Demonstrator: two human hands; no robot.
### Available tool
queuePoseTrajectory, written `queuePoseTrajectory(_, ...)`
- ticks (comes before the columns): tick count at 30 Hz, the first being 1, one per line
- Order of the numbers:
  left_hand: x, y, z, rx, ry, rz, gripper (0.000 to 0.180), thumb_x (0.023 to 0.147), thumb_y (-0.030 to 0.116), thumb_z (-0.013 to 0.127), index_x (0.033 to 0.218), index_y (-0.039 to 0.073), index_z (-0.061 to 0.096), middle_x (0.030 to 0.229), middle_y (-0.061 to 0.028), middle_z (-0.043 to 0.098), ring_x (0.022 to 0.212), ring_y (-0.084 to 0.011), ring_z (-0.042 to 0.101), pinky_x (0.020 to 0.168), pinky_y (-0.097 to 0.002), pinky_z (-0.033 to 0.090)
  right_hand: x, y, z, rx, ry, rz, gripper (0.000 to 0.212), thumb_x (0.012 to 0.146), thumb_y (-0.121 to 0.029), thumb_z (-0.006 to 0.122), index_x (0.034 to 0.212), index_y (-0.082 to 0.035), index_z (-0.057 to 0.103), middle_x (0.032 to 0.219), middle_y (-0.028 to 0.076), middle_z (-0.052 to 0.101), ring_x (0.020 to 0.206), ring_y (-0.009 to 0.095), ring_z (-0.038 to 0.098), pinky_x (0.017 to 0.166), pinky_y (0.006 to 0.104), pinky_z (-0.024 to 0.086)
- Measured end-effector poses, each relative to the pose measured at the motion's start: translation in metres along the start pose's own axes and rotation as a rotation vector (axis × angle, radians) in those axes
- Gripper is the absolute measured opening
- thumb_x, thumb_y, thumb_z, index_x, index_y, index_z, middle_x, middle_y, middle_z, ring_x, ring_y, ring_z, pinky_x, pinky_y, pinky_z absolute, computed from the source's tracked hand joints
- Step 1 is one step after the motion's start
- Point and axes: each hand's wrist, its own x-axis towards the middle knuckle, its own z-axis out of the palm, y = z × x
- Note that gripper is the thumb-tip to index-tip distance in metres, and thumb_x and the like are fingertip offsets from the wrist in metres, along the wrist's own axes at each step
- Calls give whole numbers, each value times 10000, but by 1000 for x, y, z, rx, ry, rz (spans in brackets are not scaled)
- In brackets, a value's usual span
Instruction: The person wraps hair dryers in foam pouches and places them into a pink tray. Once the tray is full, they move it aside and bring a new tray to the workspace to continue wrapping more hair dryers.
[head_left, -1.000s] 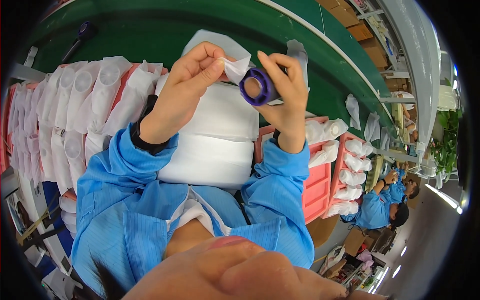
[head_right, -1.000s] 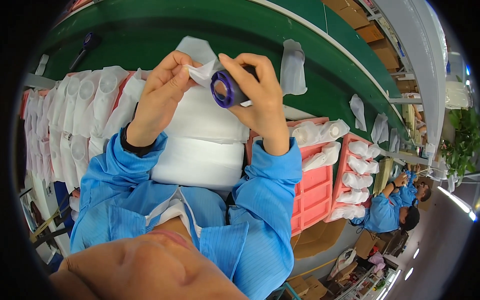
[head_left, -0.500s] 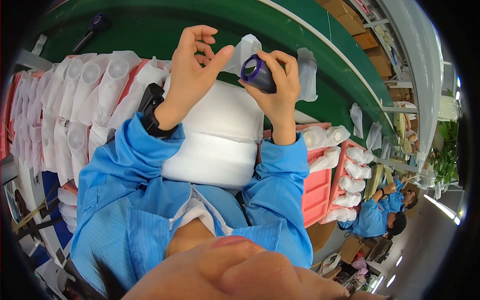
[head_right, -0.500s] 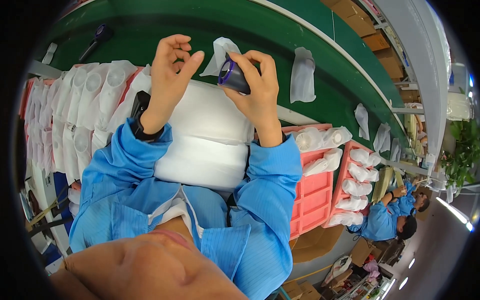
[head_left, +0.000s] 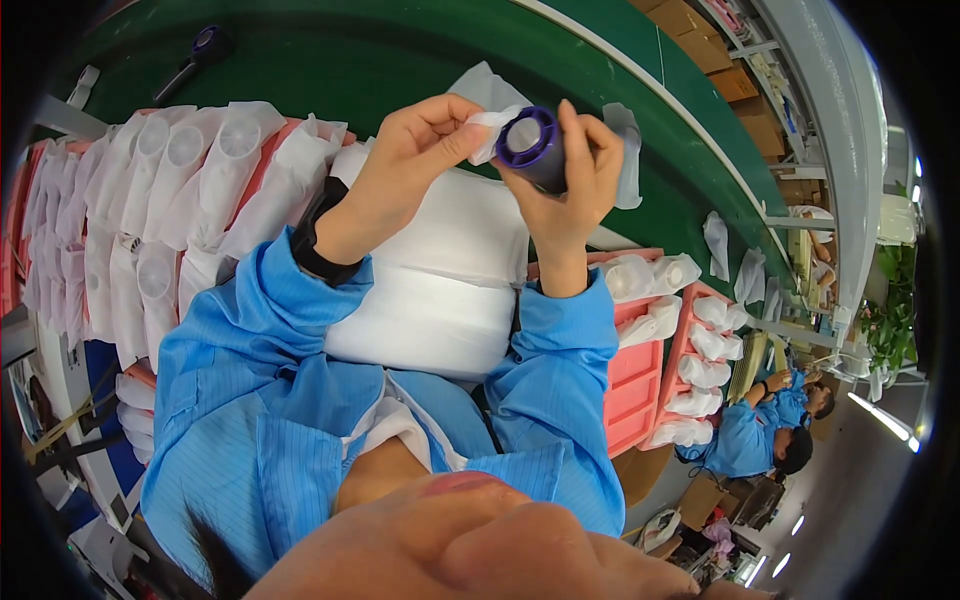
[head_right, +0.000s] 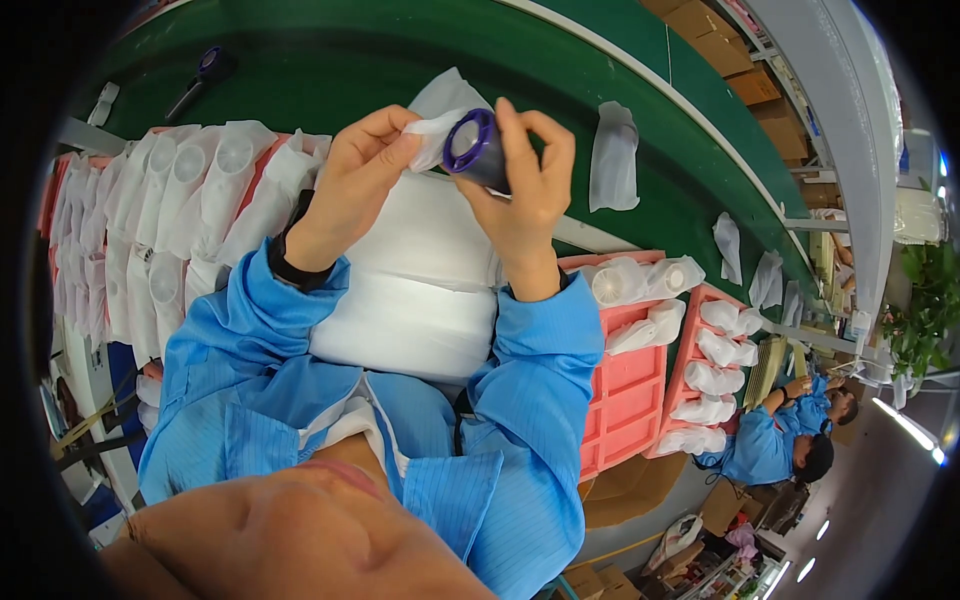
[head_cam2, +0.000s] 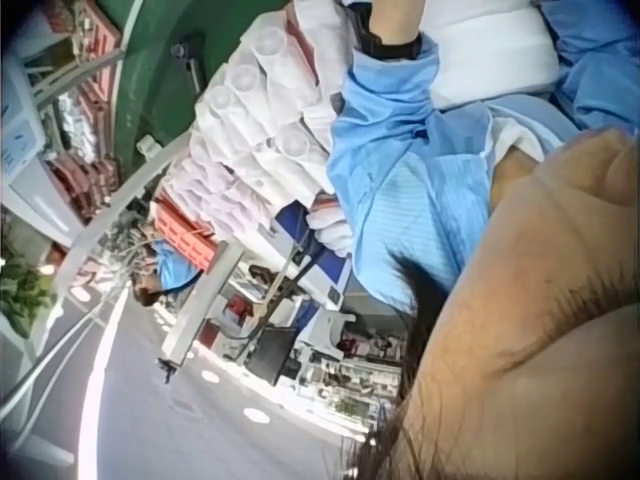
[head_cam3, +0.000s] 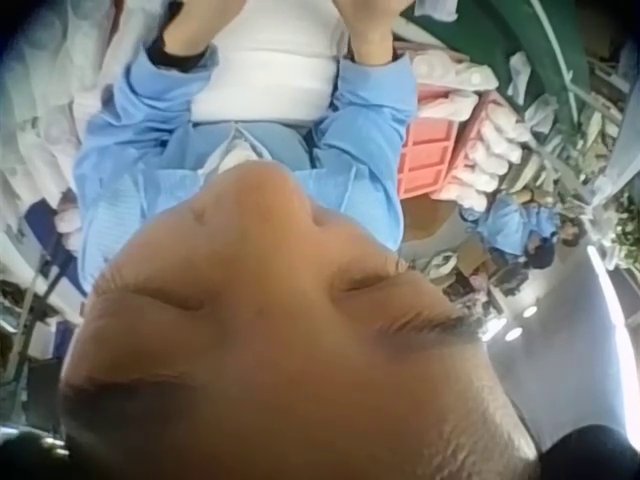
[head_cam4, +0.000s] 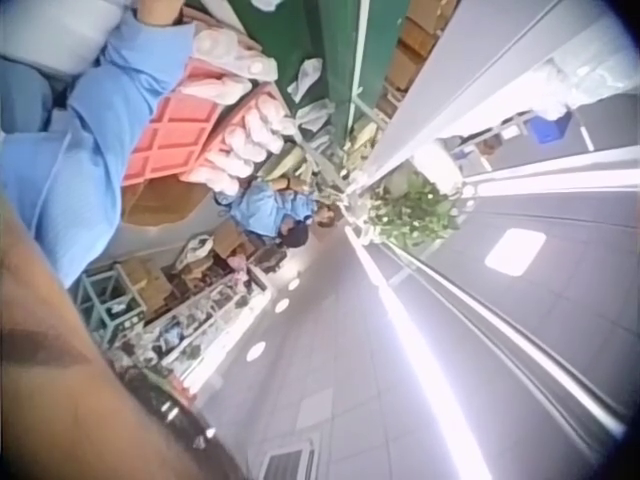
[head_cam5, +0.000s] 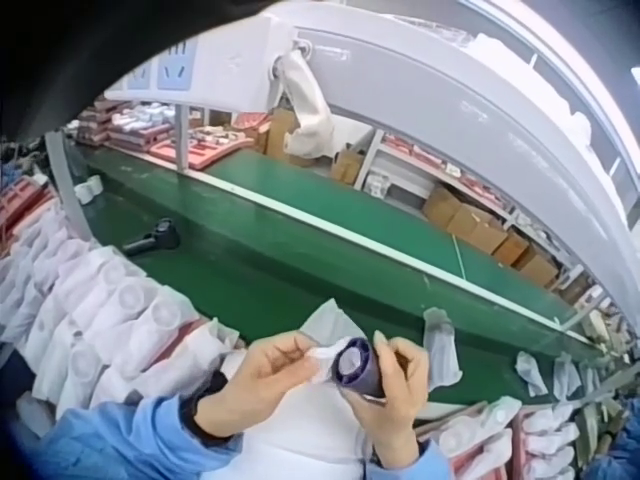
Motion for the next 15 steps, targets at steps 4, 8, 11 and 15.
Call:
queuePoseTrajectory(4, -2, 7, 1, -63, 89, -35, 112, 889, 97, 596, 940, 5, 632, 868, -30, 629, 805, -94, 559, 729, -217, 441, -3, -9, 3, -49, -176, -197, 802, 447, -13, 844, 1201, -4, 570, 1037, 133, 531, 907, 267, 554, 741, 318, 487)
queuePoseTrajectory(8, -13, 8, 11, 713, 22, 331, 105, 807, 20, 638, 908, -1, 657, 793, -59, 619, 772, -134, 569, 635, -218, 452, -4, -19, 12, 94, -237, -15, 732, 494, 57, 778, 1192, -15, 568, 1026, 147, 516, 910, 298, 531, 720, 335, 476)
queuePoseTrajectory(11, -27, -4, 28, 1153, -73, 600, 262, 709, -78, 651, 953, 15, 660, 833, -84, 600, 813, -192, 574, 602, -248, 465, -7, 0, 11, 33, -158, -48, 718, 536, 42, 761, 1219, -14, 547, 1046, 156, 502, 905, 306, 532, 721, 326, 476)
queuePoseTrajectory(15, -22, -12, 34, 1216, -95, 717, 391, 646, -68, 672, 1022, 37, 642, 937, -97, 584, 838, -242, 584, 563, -255, 481, -3, 4, 3, -8, -167, 129, 695, 583, -11, 763, 1231, 5, 511, 1076, 138, 506, 917, 264, 552, 777, 301, 470)
